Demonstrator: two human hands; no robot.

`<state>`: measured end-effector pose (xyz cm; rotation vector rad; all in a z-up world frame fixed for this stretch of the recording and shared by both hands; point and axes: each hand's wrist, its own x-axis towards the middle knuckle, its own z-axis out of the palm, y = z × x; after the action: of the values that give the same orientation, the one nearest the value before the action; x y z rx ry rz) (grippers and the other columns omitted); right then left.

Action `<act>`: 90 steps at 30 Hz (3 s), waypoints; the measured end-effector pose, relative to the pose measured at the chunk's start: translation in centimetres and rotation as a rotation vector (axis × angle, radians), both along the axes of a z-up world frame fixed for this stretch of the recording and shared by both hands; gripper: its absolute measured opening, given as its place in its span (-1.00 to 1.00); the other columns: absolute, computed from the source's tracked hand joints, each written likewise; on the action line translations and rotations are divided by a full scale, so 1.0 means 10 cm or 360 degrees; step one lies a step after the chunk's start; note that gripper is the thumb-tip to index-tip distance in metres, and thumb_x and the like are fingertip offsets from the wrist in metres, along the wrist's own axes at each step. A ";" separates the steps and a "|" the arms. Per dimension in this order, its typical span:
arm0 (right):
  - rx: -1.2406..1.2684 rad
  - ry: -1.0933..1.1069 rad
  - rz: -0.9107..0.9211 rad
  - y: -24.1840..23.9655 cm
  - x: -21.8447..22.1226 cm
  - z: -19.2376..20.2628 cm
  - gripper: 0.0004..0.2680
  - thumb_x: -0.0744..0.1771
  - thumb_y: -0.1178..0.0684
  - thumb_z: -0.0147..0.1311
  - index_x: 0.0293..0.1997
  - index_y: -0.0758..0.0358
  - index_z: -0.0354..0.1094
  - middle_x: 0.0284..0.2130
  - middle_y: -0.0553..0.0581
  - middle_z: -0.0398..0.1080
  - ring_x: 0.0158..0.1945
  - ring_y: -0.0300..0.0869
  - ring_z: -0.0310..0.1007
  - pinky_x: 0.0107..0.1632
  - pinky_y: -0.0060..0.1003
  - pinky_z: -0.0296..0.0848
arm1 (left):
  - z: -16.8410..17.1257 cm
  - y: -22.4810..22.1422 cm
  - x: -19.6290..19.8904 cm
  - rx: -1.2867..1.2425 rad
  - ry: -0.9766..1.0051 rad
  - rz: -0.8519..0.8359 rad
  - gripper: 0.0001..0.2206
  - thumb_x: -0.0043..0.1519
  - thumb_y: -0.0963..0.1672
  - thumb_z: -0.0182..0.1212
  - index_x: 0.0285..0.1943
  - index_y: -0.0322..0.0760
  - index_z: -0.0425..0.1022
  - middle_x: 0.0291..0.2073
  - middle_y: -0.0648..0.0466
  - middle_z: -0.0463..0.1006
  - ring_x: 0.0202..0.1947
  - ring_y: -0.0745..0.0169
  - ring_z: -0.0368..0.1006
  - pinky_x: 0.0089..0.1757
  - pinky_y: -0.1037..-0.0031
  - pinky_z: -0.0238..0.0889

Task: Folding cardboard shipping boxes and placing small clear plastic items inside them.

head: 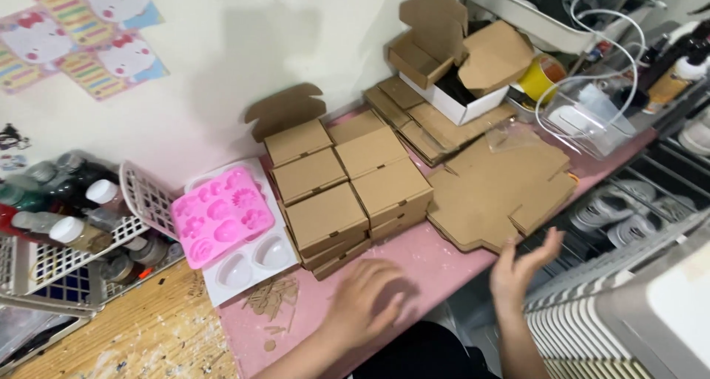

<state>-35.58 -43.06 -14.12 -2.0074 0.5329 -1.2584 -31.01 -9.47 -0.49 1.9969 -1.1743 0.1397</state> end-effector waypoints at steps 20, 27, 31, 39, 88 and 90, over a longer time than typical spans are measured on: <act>-0.0275 0.0447 0.0032 -0.50 0.91 0.83 -0.31 0.29 -0.01 0.27 0.53 0.39 -0.14 0.44 0.55 -0.04 0.52 0.37 -0.13 0.50 0.17 -0.09 | -1.33 -1.86 0.41 0.0078 0.1191 0.0211 0.01 0.24 0.10 0.14 0.55 -0.59 -0.52 0.57 -0.37 -0.52 0.57 -0.26 -0.63 0.42 0.16 -0.52; -0.0758 0.1073 -0.0120 -1.27 1.85 0.60 -0.61 0.30 -0.02 0.25 0.21 0.33 0.32 0.03 0.45 0.43 0.12 0.23 0.41 0.23 0.07 0.35 | -1.06 -1.70 0.39 -0.0125 0.1104 0.0118 0.00 0.22 0.07 0.16 0.60 -0.48 -0.52 0.57 -0.37 -0.44 0.57 -0.30 -0.51 0.41 0.13 -0.45; -0.0706 0.0912 -0.0160 -1.20 1.74 0.89 -0.88 0.36 0.03 0.21 -0.10 0.20 0.50 -0.24 0.26 0.55 -0.16 0.06 0.57 0.02 0.00 0.52 | -0.79 -1.55 0.45 0.0016 0.1026 0.0056 -0.03 0.24 0.05 0.15 0.60 -0.46 -0.50 0.56 -0.41 -0.37 0.56 -0.36 -0.41 0.41 0.13 -0.38; -0.0609 -0.0119 0.0286 -0.57 2.24 2.16 -0.91 0.33 0.23 0.21 -0.19 0.34 0.36 -0.39 0.18 0.52 -0.33 -0.10 0.58 -0.23 -0.25 0.54 | 0.32 -1.14 0.38 0.0771 0.0550 -0.0217 -0.39 0.28 0.09 0.06 0.38 -0.41 0.29 0.03 -0.31 0.57 0.04 -0.27 0.50 0.03 0.06 0.37; -0.2294 0.1128 0.0037 -1.27 4.01 2.13 -0.67 0.14 0.15 0.13 -0.05 -0.06 0.53 -0.16 -0.06 0.56 0.09 -0.21 0.49 0.41 0.08 0.15 | -0.57 -0.81 0.66 0.0362 0.0127 -0.0461 -0.65 0.28 -0.04 0.15 0.20 -0.24 0.50 0.15 -0.04 0.53 0.24 -0.09 0.38 0.21 0.07 0.17; -0.2180 0.1073 0.0005 -1.62 4.38 1.90 -0.80 0.40 0.14 -0.02 -0.02 -0.10 0.55 -0.13 -0.06 0.56 0.13 -0.21 0.49 0.59 0.10 0.03 | -0.53 -0.78 0.65 0.0356 0.0132 -0.0489 -0.66 0.30 -0.04 0.17 0.19 -0.24 0.50 0.14 -0.04 0.53 0.21 -0.10 0.40 0.20 0.09 0.22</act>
<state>8.23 -59.22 4.87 -3.6055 -0.1840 -0.9411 -24.53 -17.24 -5.76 1.9602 -1.4775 -0.2370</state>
